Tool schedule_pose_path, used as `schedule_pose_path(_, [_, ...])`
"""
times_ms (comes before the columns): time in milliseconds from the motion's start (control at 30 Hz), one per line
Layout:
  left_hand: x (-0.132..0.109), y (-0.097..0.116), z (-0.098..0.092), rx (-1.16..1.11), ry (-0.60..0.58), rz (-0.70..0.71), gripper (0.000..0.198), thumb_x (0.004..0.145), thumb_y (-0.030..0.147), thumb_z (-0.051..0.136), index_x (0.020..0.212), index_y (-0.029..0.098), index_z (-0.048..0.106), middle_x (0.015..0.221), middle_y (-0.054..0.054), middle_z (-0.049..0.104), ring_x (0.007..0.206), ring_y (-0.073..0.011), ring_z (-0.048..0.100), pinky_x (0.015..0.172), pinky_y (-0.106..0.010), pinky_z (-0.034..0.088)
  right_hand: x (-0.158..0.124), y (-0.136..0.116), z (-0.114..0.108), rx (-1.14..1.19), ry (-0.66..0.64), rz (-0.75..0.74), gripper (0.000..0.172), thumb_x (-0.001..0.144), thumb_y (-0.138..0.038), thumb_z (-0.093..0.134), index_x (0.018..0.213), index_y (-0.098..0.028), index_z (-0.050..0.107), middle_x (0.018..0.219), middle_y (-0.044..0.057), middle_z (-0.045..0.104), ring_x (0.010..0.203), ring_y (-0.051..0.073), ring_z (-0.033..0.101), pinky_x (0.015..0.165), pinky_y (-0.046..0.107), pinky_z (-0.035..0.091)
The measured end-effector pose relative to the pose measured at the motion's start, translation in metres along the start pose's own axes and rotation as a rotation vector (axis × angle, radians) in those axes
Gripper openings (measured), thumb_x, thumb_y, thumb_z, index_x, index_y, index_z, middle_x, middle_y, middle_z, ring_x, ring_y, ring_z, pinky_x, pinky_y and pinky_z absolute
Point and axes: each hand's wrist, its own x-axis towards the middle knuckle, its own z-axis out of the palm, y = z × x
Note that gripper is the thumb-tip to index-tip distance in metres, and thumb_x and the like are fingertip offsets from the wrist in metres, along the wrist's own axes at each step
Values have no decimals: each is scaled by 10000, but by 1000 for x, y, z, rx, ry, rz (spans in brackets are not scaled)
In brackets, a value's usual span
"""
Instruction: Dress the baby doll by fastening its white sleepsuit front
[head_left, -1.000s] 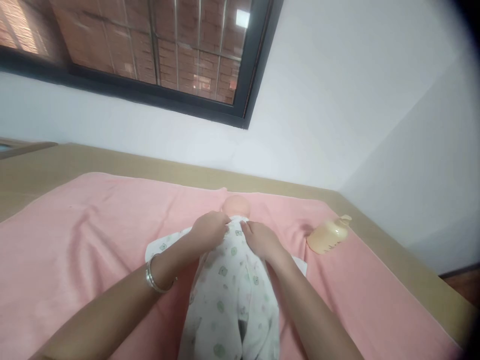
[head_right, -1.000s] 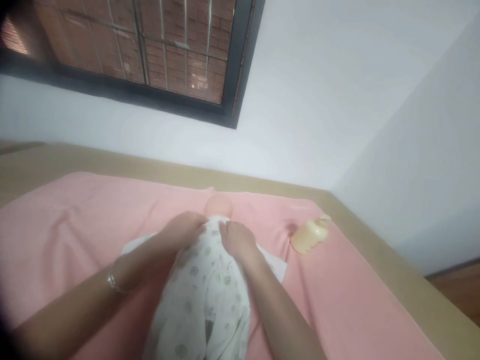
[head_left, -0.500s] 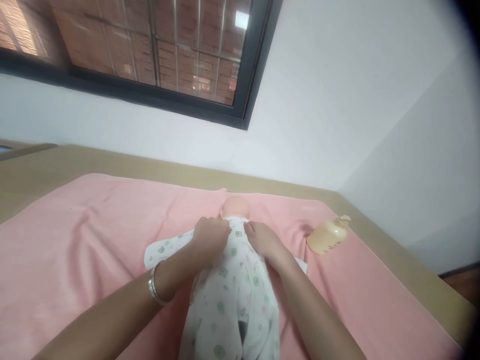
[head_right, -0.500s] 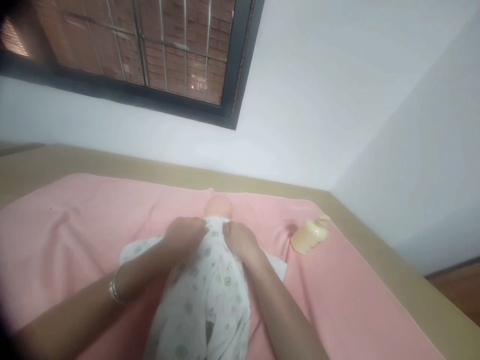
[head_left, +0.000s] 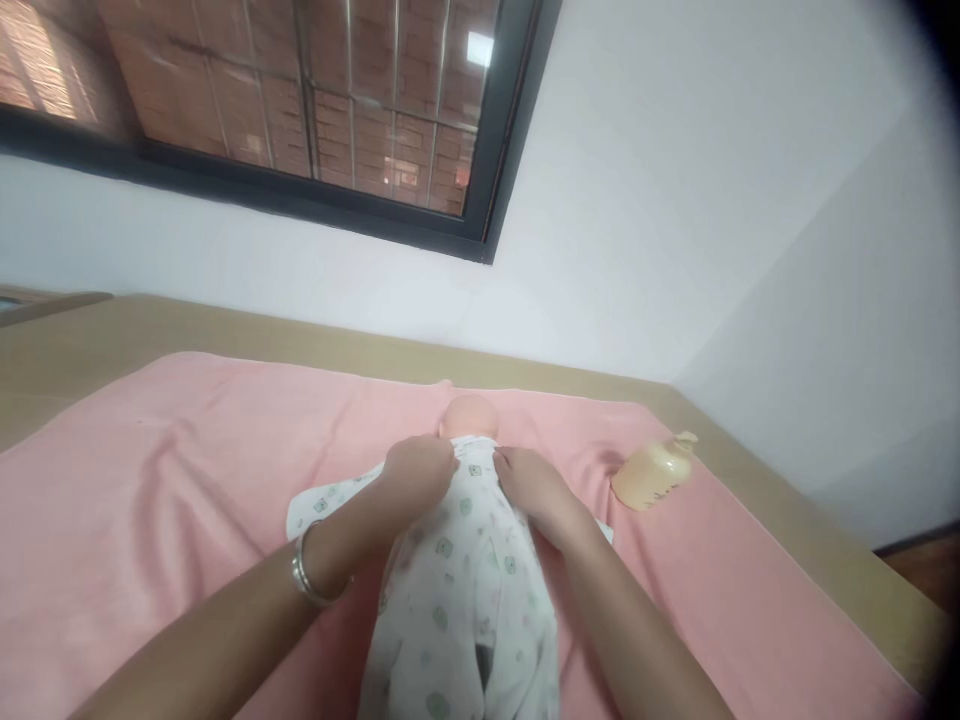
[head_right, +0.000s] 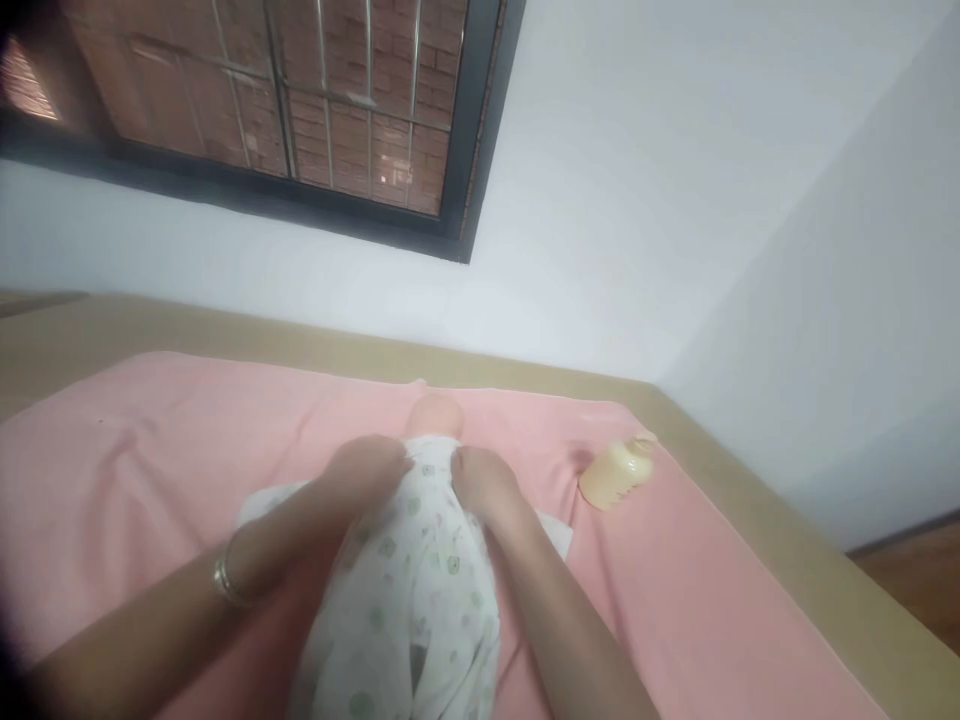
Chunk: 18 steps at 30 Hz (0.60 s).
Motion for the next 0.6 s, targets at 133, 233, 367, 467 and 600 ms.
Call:
schedule_pose_path(133, [-2,-10,-11,-143,24,53,461,883,507,332,721,178,612,765,-66,641,687,-185,597,629,-290,450,-9,-9,-1,-94,42,-43,316,926,-257,302,859,-161,595,918,107,664,739,169,567,662,258,322])
schedule_pose_path(233, [-7,-11,-17,-202,1,113,488,893,522,295,735,186,611,809,-55,653,708,-174,599,630,-271,448,-7,-8,-1,-42,33,-23,377,947,-308,263,888,-161,605,941,110,664,766,179,571,656,258,327])
schedule_pose_path(367, [-10,0,-15,-112,14,28,425,894,457,341,752,174,624,801,-84,652,728,-199,609,638,-292,444,3,0,-2,49,-23,21,467,961,-340,214,874,-142,628,920,119,665,793,189,570,655,259,335])
schedule_pose_path(467, [-5,2,-10,-72,-11,-1,391,894,436,361,766,189,636,744,-78,646,721,-208,611,649,-305,440,3,1,-3,46,-29,34,475,960,-344,215,857,-136,630,874,117,664,762,186,565,643,260,331])
schedule_pose_path(600, [2,-6,-7,-169,-11,66,422,896,489,339,804,213,645,770,-63,656,731,-202,609,664,-303,436,-9,-8,1,-41,30,-20,407,952,-341,258,862,-157,609,881,105,658,733,177,559,614,257,317])
